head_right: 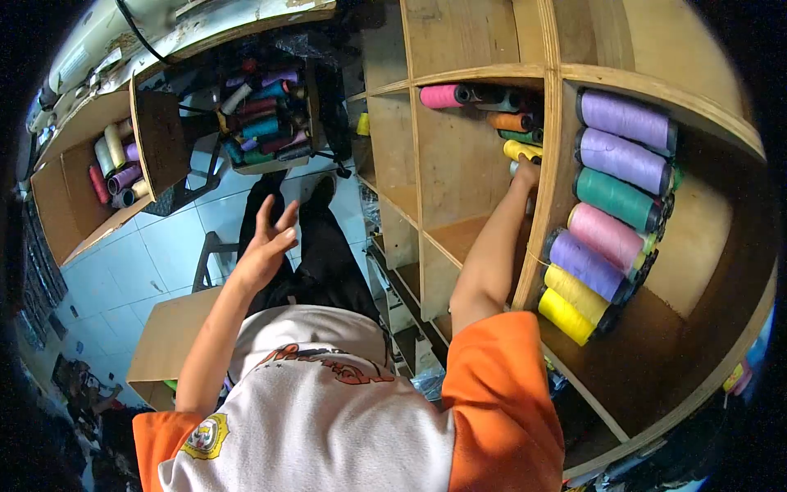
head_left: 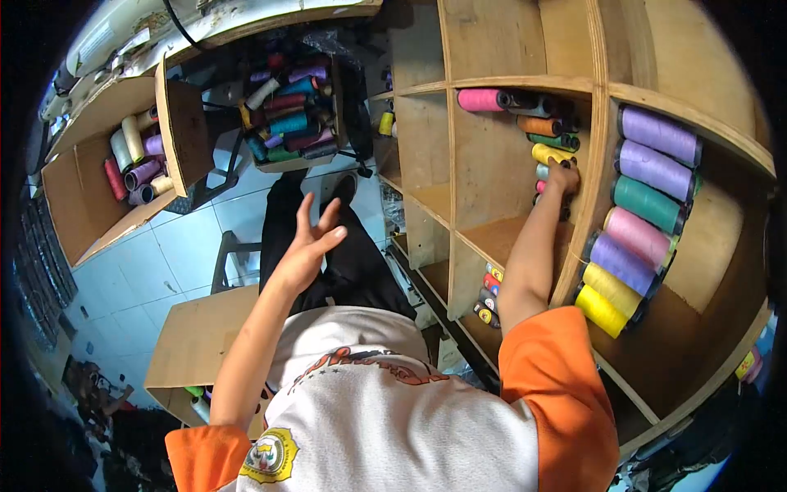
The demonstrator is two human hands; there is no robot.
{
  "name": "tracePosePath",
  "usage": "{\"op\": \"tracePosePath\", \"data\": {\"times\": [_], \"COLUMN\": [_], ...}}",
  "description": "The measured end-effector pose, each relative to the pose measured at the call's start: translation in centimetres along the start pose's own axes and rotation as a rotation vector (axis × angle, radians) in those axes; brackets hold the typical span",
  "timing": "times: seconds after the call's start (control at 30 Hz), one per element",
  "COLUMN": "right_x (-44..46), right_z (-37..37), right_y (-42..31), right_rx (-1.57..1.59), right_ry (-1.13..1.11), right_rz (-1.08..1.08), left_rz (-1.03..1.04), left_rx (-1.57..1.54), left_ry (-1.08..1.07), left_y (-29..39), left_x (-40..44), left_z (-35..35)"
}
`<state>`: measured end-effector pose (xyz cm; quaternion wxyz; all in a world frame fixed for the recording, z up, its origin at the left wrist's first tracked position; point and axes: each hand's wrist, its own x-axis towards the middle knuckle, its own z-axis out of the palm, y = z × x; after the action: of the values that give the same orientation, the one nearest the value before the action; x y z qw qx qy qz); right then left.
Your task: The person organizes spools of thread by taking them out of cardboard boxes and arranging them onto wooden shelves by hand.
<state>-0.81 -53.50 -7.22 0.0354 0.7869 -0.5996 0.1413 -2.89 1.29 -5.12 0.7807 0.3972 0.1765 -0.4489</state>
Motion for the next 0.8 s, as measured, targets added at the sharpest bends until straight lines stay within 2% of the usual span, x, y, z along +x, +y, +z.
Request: {"op": "tracePosePath", "data": {"times": [0.13, 0.2, 0.23, 0.33, 0.4, 0.43, 0.47, 0.53, 0.57, 0.6, 0.63, 0.67, 0.7, 0.77, 0.8], "right_x": [2.2, 3.3, 3.6, 5.1, -0.1, 2.6, 2.9, -0.4, -2.2, -3.8, -5.4, -7.9, -10.4, -14.5, -16.9], "right_z": [2.1, 3.4, 3.5, 3.0, -1.6, 1.1, 1.9, 0.0, -0.3, -0.2, -0.3, -0.8, -1.3, -0.2, 0.2], "right_y": [0.1, 1.2, 1.0, 3.5, -0.9, 1.3, 1.6, 0.0, -0.5, -0.5, -0.7, -1.4, -2.3, -2.3, -2.6], "right_rx": [-0.166, -0.226, -0.389, -0.326, -0.028, -0.224, -0.456, -0.336, -0.268, -0.202, -0.139, -0.050, 0.037, 0.077, 0.040], "right_ry": [-0.082, -0.048, 0.031, -0.177, -0.208, -0.214, -0.091, -0.071, -0.059, -0.043, -0.024, -0.099, -0.168, -0.288, -0.381], "right_rz": [0.039, -0.069, -0.092, -0.232, -0.036, -0.051, -0.168, -0.057, -0.128, -0.195, -0.261, -0.296, -0.335, -0.450, -0.412], "left_rz": [-0.010, 0.000, 0.001, 0.123, 0.119, 0.246, 0.390, 0.786, 0.771, 0.678, 0.558, 0.413, 0.271, 0.024, -0.063], "left_rx": [-0.044, -0.033, -0.016, 0.034, 0.212, 0.221, 0.299, 0.210, 0.281, 0.531, 0.763, 1.219, 1.453, 1.617, 1.788], "left_ry": [0.081, 0.110, 0.113, 0.081, 0.025, 0.146, 0.253, 0.352, 0.470, 0.646, 0.685, 0.716, 0.658, 0.406, 0.426], "left_y": [1.1, 1.5, 1.4, 3.3, 7.5, 11.2, 14.0, 19.7, 22.7, 24.9, 26.0, 27.1, 27.7, 26.8, 25.6], "left_x": [-1.8, -2.3, -2.5, -4.5, -7.1, -8.8, -9.9, -10.7, -10.9, -10.4, -8.8, -7.4, -5.2, -0.4, 1.8], "left_z": [-2.0, -2.9, -3.4, -3.3, -4.1, -4.1, -5.9, -9.7, -11.7, -13.7, -17.6, -19.6, -21.9, -28.0, -29.6]}}
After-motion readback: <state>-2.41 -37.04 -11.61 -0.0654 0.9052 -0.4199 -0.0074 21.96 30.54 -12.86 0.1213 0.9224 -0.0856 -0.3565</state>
